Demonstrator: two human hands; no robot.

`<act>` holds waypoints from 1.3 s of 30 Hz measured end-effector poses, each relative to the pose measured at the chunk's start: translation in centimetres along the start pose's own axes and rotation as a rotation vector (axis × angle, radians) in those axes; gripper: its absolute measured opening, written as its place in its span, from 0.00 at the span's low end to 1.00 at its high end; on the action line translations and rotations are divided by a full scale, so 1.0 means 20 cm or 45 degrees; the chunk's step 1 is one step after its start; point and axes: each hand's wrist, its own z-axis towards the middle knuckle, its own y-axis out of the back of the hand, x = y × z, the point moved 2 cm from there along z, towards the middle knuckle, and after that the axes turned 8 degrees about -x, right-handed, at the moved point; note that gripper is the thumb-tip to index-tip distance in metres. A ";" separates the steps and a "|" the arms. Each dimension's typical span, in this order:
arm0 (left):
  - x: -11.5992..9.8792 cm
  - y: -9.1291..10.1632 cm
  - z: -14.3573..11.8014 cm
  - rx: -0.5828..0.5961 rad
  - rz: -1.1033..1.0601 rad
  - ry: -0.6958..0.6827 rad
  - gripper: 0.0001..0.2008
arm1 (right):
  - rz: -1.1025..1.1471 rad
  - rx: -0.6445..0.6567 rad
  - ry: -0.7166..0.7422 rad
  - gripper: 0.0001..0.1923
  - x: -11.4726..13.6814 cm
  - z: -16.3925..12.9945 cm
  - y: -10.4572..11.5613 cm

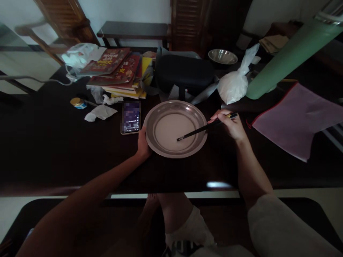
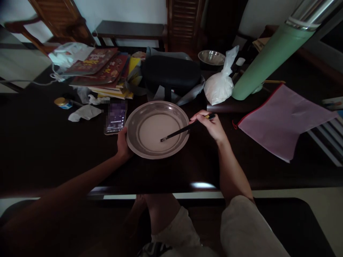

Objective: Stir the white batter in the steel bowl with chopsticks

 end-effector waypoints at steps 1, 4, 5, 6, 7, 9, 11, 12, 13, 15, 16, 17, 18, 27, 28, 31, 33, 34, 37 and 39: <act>0.00 0.00 0.00 -0.014 -0.006 0.000 0.16 | -0.012 0.046 0.009 0.15 0.00 0.00 -0.01; 0.00 0.00 0.00 -0.016 -0.001 -0.055 0.16 | -0.050 0.024 0.027 0.15 0.01 0.00 0.00; 0.00 -0.01 0.00 0.005 0.009 -0.076 0.16 | -0.042 -0.030 0.024 0.15 0.01 0.01 0.00; -0.01 -0.01 0.00 0.025 0.016 -0.092 0.16 | -0.026 -0.077 0.020 0.16 0.01 0.01 0.01; -0.01 -0.01 0.00 0.040 0.020 -0.102 0.17 | -0.007 -0.100 0.016 0.16 0.01 0.01 0.02; -0.01 -0.01 0.00 0.035 0.019 -0.120 0.17 | 0.001 -0.045 0.017 0.16 0.01 0.01 0.01; -0.02 -0.01 0.00 0.017 0.012 -0.122 0.17 | -0.043 0.060 0.025 0.16 0.01 0.00 0.00; -0.02 -0.01 0.00 0.010 0.003 -0.118 0.16 | -0.062 0.078 0.029 0.15 0.01 0.01 0.00; -0.02 -0.01 0.00 0.010 -0.011 -0.107 0.16 | -0.071 0.065 0.033 0.15 0.01 0.01 0.00; -0.02 -0.02 -0.01 0.022 -0.043 -0.073 0.16 | -0.040 -0.033 0.027 0.15 0.00 0.01 0.01; -0.02 -0.02 -0.01 0.028 -0.054 -0.068 0.15 | -0.013 -0.068 0.022 0.15 -0.01 0.01 0.02; -0.03 -0.02 -0.01 0.036 -0.060 -0.075 0.15 | 0.008 -0.082 0.019 0.16 -0.01 0.01 0.01; -0.03 -0.03 -0.01 0.043 -0.062 -0.091 0.15 | 0.014 -0.052 0.017 0.16 0.00 0.01 0.01; -0.03 -0.03 -0.01 0.083 -0.094 -0.087 0.14 | 0.028 -0.086 0.012 0.16 -0.02 0.02 0.01; -0.03 -0.03 0.00 0.090 -0.094 -0.102 0.15 | 0.026 -0.056 0.003 0.16 -0.03 0.02 0.01; -0.02 -0.02 0.01 0.121 -0.098 -0.136 0.17 | -0.022 0.081 0.002 0.16 -0.02 0.01 -0.01; -0.01 -0.01 0.02 0.148 -0.103 -0.136 0.18 | -0.061 0.080 0.011 0.16 -0.01 0.01 -0.02; -0.01 -0.01 0.02 0.157 -0.107 -0.135 0.18 | -0.051 0.031 0.011 0.16 -0.01 0.01 -0.02; -0.01 -0.02 0.02 0.154 -0.136 -0.170 0.18 | 0.012 -0.091 -0.012 0.15 -0.01 0.01 0.01; -0.01 -0.02 0.02 0.156 -0.150 -0.184 0.17 | 0.023 -0.053 -0.017 0.15 -0.01 0.01 0.01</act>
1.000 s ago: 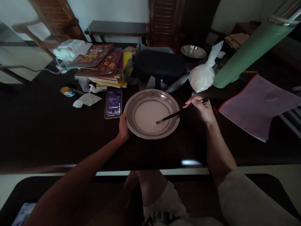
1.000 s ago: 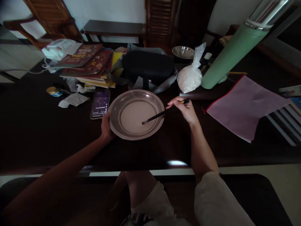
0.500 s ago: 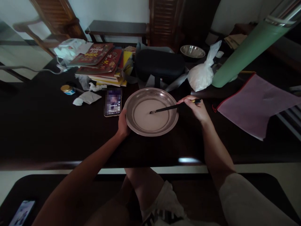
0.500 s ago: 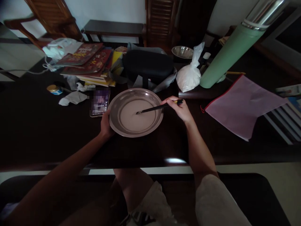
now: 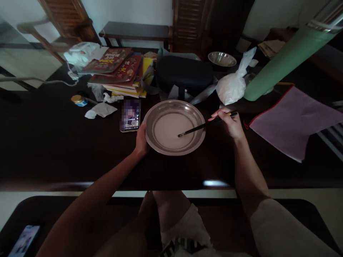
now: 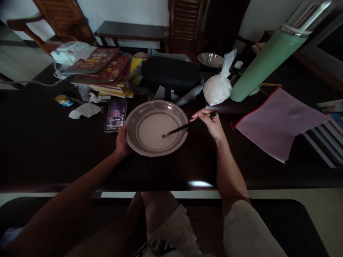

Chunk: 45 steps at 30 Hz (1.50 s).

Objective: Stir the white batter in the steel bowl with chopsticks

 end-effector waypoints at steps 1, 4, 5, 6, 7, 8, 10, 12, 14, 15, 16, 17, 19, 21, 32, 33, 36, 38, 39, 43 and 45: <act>0.00 0.00 0.00 0.004 -0.006 0.003 0.17 | -0.014 0.048 0.006 0.15 0.00 0.00 -0.01; 0.00 0.00 0.00 0.012 0.005 0.008 0.17 | -0.068 0.120 0.039 0.14 0.01 0.00 -0.02; 0.01 0.01 0.01 0.011 0.025 -0.003 0.17 | -0.068 0.087 0.046 0.14 0.01 0.00 -0.02; 0.01 0.01 0.01 0.012 0.047 -0.015 0.17 | -0.057 0.036 0.048 0.14 0.01 0.00 -0.01; 0.01 0.02 0.01 0.012 0.067 -0.026 0.17 | -0.038 -0.019 0.048 0.14 0.00 0.00 0.00; 0.01 0.02 0.02 0.013 0.081 -0.034 0.17 | -0.019 -0.057 0.042 0.14 0.00 0.01 0.01; 0.01 0.02 0.02 0.019 0.094 -0.044 0.17 | -0.003 -0.046 0.021 0.14 0.00 0.00 0.01; 0.01 0.02 0.02 0.024 0.092 -0.046 0.16 | -0.026 0.047 0.008 0.14 0.00 0.00 0.00; 0.02 0.03 0.02 0.033 0.074 -0.030 0.17 | -0.064 0.088 0.013 0.14 0.00 0.00 0.00; 0.02 0.03 0.02 0.034 0.063 -0.019 0.17 | -0.073 0.065 0.020 0.14 0.00 0.00 0.00; 0.02 0.03 0.02 0.035 0.054 -0.012 0.17 | -0.070 0.022 0.027 0.14 0.00 0.00 0.01; 0.02 0.03 0.02 0.041 0.051 -0.009 0.18 | -0.057 -0.024 0.028 0.14 0.00 0.00 0.02; 0.02 0.03 0.02 0.045 0.049 -0.024 0.17 | -0.017 -0.058 0.016 0.14 0.00 0.00 0.02; 0.02 0.03 0.01 0.043 0.051 -0.033 0.17 | -0.006 0.018 0.001 0.14 0.00 0.00 0.01; 0.00 0.02 0.00 0.057 0.018 0.003 0.17 | -0.050 0.050 0.006 0.15 0.00 0.00 -0.01; 0.00 0.01 0.00 0.056 0.013 0.004 0.17 | -0.068 0.080 0.011 0.15 0.00 0.00 -0.01; -0.01 0.01 0.00 0.045 -0.001 0.006 0.17 | -0.066 0.025 0.025 0.14 0.00 0.00 0.00; -0.01 0.00 -0.01 0.040 0.000 0.015 0.18 | -0.026 -0.045 0.023 0.14 0.00 0.00 0.01; -0.01 0.00 -0.01 0.042 0.007 0.021 0.18 | -0.015 -0.046 0.018 0.14 0.00 0.00 0.01; -0.01 0.00 -0.01 0.052 0.032 0.017 0.19 | -0.074 0.095 0.016 0.14 0.01 -0.01 -0.01; -0.01 0.00 0.00 0.045 0.038 0.019 0.19 | -0.089 0.069 0.018 0.14 0.02 -0.01 -0.01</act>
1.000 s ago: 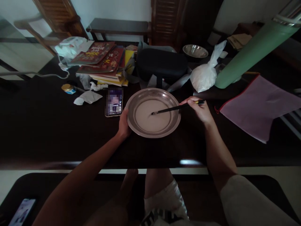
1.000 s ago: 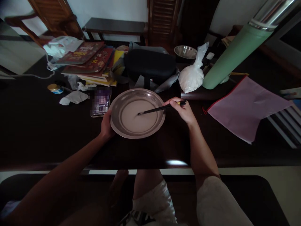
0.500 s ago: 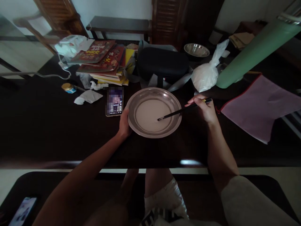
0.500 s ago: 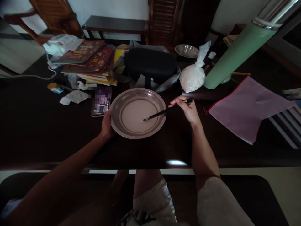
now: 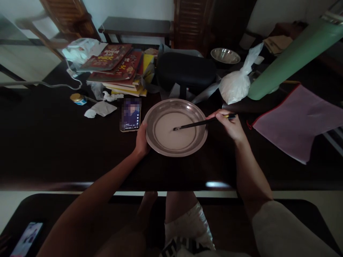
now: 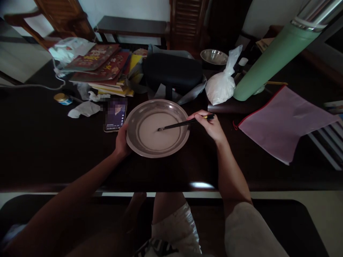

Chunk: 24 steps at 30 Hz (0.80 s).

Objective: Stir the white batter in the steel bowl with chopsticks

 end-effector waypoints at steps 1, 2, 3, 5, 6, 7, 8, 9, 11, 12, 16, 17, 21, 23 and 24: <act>0.00 0.00 0.00 -0.005 0.003 0.004 0.19 | 0.007 -0.044 -0.005 0.14 0.00 0.00 0.01; 0.00 0.00 0.00 -0.010 0.009 0.007 0.19 | 0.021 -0.089 -0.013 0.15 0.00 0.00 0.01; 0.00 0.01 0.00 -0.014 0.015 0.004 0.19 | 0.036 -0.118 -0.022 0.15 -0.01 0.00 0.02; 0.00 0.01 0.00 -0.019 0.025 -0.011 0.19 | 0.043 -0.088 -0.031 0.15 -0.01 0.00 0.01; 0.00 0.01 0.00 -0.019 0.024 -0.013 0.19 | 0.029 -0.039 -0.026 0.16 -0.01 0.00 0.01; 0.00 0.01 0.00 -0.017 0.019 -0.007 0.19 | 0.006 0.010 -0.016 0.16 0.00 0.00 0.00; 0.00 0.01 0.00 -0.015 0.013 0.004 0.19 | -0.019 0.036 -0.002 0.16 0.00 0.00 0.00; 0.00 0.01 0.00 -0.015 0.006 0.016 0.19 | -0.037 0.033 0.008 0.16 0.00 0.00 0.00; 0.00 0.01 0.00 -0.018 0.005 0.024 0.18 | -0.025 -0.049 0.012 0.16 0.00 0.01 0.01; 0.00 0.01 0.00 -0.019 0.012 0.016 0.18 | 0.001 -0.096 0.006 0.16 0.00 0.01 0.01; 0.00 0.01 0.01 -0.020 0.035 -0.014 0.18 | 0.035 -0.034 -0.015 0.16 0.00 0.00 0.00; 0.00 0.01 0.01 -0.023 0.032 -0.010 0.18 | 0.009 0.014 -0.010 0.16 0.01 0.00 0.00; 0.00 0.01 0.00 -0.025 0.006 0.014 0.18 | -0.014 -0.031 -0.001 0.16 0.01 0.01 0.00; 0.00 0.00 0.00 -0.024 0.009 0.011 0.18 | 0.034 -0.108 -0.003 0.15 0.00 0.01 0.01; 0.00 0.00 0.00 -0.024 0.015 0.005 0.18 | 0.048 -0.106 -0.006 0.15 0.00 0.01 0.01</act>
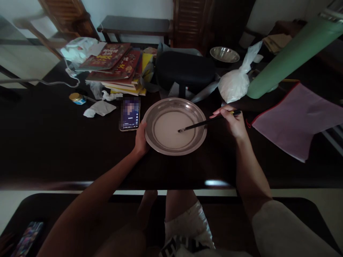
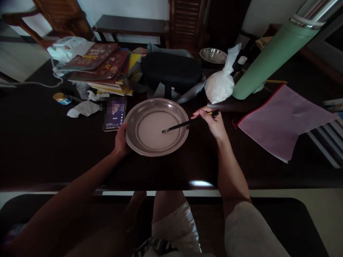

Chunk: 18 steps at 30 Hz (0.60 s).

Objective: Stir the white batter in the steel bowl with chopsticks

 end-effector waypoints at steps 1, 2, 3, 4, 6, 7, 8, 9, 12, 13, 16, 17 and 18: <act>0.00 0.00 0.00 0.001 0.007 -0.003 0.18 | 0.001 0.032 -0.002 0.15 0.00 0.00 0.00; 0.00 0.00 0.00 0.002 0.013 -0.004 0.18 | -0.009 0.078 -0.004 0.15 0.00 0.00 -0.01; 0.00 0.00 0.01 0.003 0.018 -0.005 0.18 | -0.028 0.127 -0.002 0.15 0.01 -0.01 -0.02; 0.01 0.00 0.01 0.006 0.022 -0.004 0.18 | -0.045 0.159 0.006 0.16 0.01 -0.01 -0.02; 0.01 0.01 0.01 0.007 0.021 -0.006 0.18 | -0.055 0.139 0.032 0.15 0.02 -0.01 -0.02; 0.01 0.01 0.02 0.007 0.017 -0.004 0.18 | -0.041 0.084 0.033 0.15 0.02 -0.01 -0.02; 0.02 0.01 0.02 0.006 0.010 -0.001 0.18 | -0.028 0.041 0.027 0.15 0.01 -0.01 -0.01; 0.02 0.01 0.02 0.007 0.002 0.007 0.18 | -0.015 0.015 0.015 0.15 0.01 -0.01 0.00; 0.03 0.01 0.01 0.017 -0.013 0.017 0.18 | -0.034 0.096 -0.009 0.16 0.01 -0.01 -0.01; 0.03 0.01 0.01 0.020 -0.018 0.010 0.18 | -0.056 0.141 -0.002 0.16 0.01 -0.01 -0.02; 0.03 0.01 0.01 0.015 -0.026 0.003 0.18 | -0.105 0.120 0.037 0.17 0.02 -0.01 -0.02; 0.03 0.01 0.01 0.009 -0.018 0.006 0.18 | -0.098 0.067 0.040 0.18 0.02 -0.01 -0.01; 0.02 0.01 0.01 0.005 -0.004 0.011 0.18 | -0.079 0.020 0.035 0.18 0.02 0.00 -0.01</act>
